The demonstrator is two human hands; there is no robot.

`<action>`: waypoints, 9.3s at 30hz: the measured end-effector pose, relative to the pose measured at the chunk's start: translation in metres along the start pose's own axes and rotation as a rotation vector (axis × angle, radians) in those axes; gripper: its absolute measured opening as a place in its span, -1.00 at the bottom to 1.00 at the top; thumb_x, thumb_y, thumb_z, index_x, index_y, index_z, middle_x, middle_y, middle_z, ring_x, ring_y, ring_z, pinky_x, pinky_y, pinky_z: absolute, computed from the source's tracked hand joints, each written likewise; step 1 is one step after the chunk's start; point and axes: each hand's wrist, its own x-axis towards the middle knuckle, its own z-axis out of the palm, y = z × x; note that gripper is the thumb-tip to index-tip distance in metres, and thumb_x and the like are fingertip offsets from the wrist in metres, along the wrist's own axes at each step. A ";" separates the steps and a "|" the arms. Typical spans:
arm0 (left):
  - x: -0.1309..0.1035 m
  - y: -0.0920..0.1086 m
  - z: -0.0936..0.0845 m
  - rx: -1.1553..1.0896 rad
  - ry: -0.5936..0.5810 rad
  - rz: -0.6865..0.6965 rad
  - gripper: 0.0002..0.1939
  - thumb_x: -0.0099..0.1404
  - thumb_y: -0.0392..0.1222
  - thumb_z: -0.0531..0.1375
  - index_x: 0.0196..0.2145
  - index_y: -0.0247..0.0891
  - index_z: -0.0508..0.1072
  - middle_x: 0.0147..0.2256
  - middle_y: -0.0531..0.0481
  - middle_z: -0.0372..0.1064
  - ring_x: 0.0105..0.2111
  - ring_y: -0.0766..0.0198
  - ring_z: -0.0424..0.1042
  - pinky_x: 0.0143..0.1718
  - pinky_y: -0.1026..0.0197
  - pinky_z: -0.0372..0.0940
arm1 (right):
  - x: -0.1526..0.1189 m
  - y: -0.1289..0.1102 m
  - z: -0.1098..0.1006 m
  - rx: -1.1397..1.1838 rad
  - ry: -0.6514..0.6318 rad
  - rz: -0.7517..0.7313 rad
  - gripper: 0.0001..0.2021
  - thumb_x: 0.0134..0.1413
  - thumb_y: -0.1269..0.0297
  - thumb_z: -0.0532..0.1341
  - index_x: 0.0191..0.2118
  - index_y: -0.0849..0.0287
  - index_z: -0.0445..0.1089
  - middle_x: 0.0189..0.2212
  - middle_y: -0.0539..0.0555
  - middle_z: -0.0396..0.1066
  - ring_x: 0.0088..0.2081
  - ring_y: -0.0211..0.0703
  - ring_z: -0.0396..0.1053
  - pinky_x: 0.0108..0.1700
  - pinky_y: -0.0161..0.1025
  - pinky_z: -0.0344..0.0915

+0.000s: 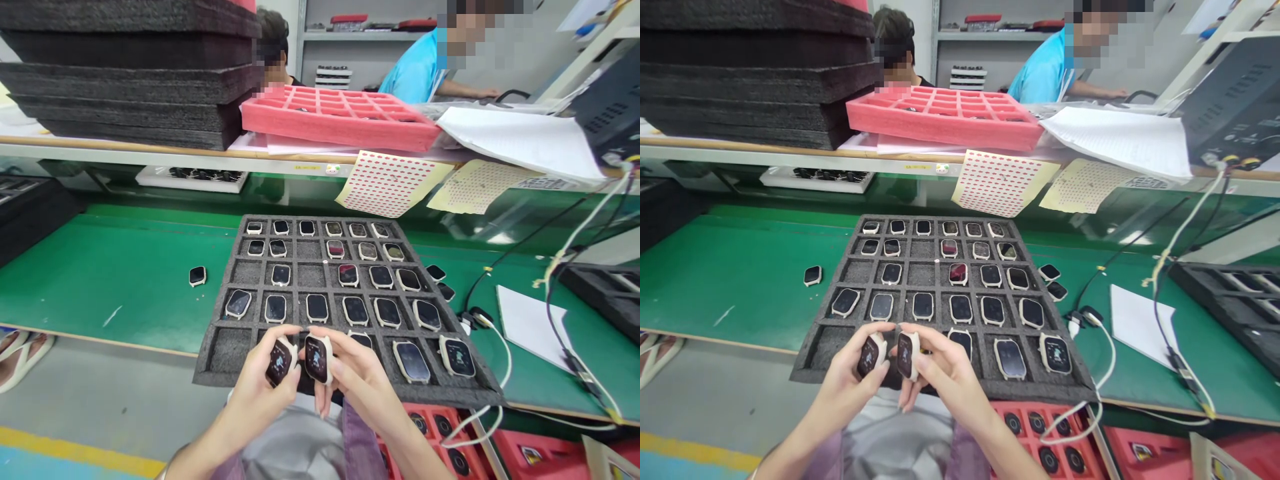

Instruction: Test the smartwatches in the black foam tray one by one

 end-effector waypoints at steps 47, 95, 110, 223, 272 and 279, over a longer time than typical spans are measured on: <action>-0.006 0.000 -0.002 0.002 0.012 0.023 -0.63 0.21 -0.34 0.15 -0.03 -0.08 0.26 -0.34 0.10 0.30 -0.41 0.35 0.31 -0.35 0.34 0.26 | 0.001 0.000 -0.005 0.011 -0.073 -0.046 -0.68 0.21 0.25 0.19 0.07 0.08 0.29 -0.16 0.16 0.40 -0.55 -0.25 0.45 -0.54 -0.30 0.42; -0.017 0.020 -0.044 -0.535 0.183 -0.036 -0.56 0.24 -0.22 0.11 0.09 -0.28 0.25 -0.23 -0.17 0.41 -0.25 0.10 0.43 -0.39 0.20 0.40 | 0.019 -0.013 0.028 -0.881 -0.123 -0.070 -0.44 0.09 0.42 0.23 0.19 0.08 0.06 -0.17 0.11 0.37 -0.31 -0.14 0.46 -0.31 -0.20 0.44; -0.014 0.012 -0.040 -0.445 0.128 -0.065 -0.53 0.22 -0.18 0.17 0.08 -0.23 0.22 -0.24 -0.12 0.38 -0.29 0.17 0.39 -0.40 0.22 0.37 | 0.000 -0.022 0.004 -1.894 -0.004 -0.168 -0.88 0.22 0.36 0.13 -0.20 0.23 0.39 -0.30 0.18 0.36 -0.23 0.08 0.37 -0.21 0.00 0.37; 0.000 0.015 -0.015 -0.485 -0.069 -0.091 -0.42 0.15 -0.21 0.22 0.11 -0.19 0.16 -0.31 -0.01 0.28 -0.47 0.31 0.35 -0.61 0.36 0.29 | 0.008 -0.007 -0.015 0.072 -0.093 0.078 -0.53 0.20 0.18 0.19 0.19 0.08 0.12 -0.11 0.27 0.41 -0.44 -0.10 0.50 -0.60 -0.31 0.41; 0.001 0.008 -0.025 -0.506 -0.067 -0.088 -0.61 0.29 -0.18 0.15 0.07 -0.24 0.25 -0.26 -0.11 0.40 -0.29 0.18 0.44 -0.42 0.23 0.44 | -0.017 -0.043 -0.038 -1.689 0.113 -0.258 -0.71 0.32 0.21 -0.05 -0.11 0.16 0.38 -0.25 0.18 0.33 -0.20 0.04 0.30 -0.12 0.01 0.28; 0.001 0.010 -0.027 -0.516 -0.083 -0.056 -0.64 0.32 -0.16 0.11 0.05 -0.26 0.26 -0.24 -0.14 0.43 -0.28 0.15 0.46 -0.43 0.20 0.44 | -0.022 -0.028 -0.044 -1.916 0.291 -0.332 -0.51 0.33 0.08 -0.14 -0.03 0.32 0.40 -0.30 0.26 0.25 -0.28 0.07 0.28 -0.27 -0.02 0.34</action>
